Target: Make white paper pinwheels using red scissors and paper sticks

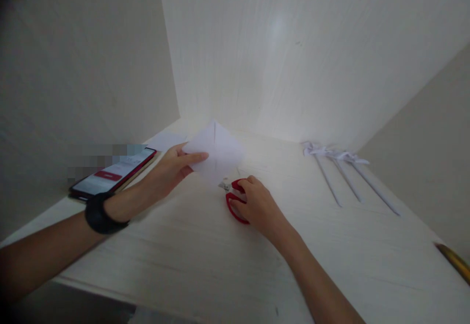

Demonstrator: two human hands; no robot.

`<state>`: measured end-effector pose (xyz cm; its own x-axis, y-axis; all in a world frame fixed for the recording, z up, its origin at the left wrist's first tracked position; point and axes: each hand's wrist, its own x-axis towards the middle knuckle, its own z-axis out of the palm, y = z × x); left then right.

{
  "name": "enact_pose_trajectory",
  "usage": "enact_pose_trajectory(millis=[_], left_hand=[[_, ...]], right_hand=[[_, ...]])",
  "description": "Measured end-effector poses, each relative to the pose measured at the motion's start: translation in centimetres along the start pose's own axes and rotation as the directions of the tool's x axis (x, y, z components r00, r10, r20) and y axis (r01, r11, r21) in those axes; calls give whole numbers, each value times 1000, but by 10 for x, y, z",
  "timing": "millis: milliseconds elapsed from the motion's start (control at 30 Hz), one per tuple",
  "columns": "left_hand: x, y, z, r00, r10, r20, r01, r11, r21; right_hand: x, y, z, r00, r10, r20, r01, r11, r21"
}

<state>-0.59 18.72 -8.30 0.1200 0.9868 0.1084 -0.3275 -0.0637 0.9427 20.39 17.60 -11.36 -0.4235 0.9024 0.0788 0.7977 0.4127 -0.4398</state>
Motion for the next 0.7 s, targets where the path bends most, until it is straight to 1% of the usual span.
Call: enact_pose_trajectory(millis=[67, 133, 200, 267, 433, 533, 700], left_hand=[[0, -4, -1, 997, -42, 68, 39, 998, 40], [0, -8, -2, 990, -73, 122, 63, 994, 87], [-1, -11, -1, 980, -109, 166, 87, 987, 132], [-2, -11, 0, 971, -137, 196, 103, 979, 175], [-3, -10, 2, 955, -196, 224, 122, 944, 307], [-3, -8, 3, 943, -242, 228, 152, 924, 351], [-5, -4, 4, 918, -309, 248, 184, 887, 425]], right_hand=[[1, 2, 0, 1000, -11, -16, 11, 999, 32], [2, 3, 1, 997, -55, -53, 59, 996, 74], [2, 5, 2, 991, -96, -93, 105, 990, 99], [2, 5, 1, 989, -102, -108, 114, 987, 114], [-2, 3, -2, 994, -60, -87, 76, 978, 194], [-2, 5, -1, 994, -64, -85, 78, 981, 178], [-1, 14, 2, 979, -189, -82, 202, 956, 213]])
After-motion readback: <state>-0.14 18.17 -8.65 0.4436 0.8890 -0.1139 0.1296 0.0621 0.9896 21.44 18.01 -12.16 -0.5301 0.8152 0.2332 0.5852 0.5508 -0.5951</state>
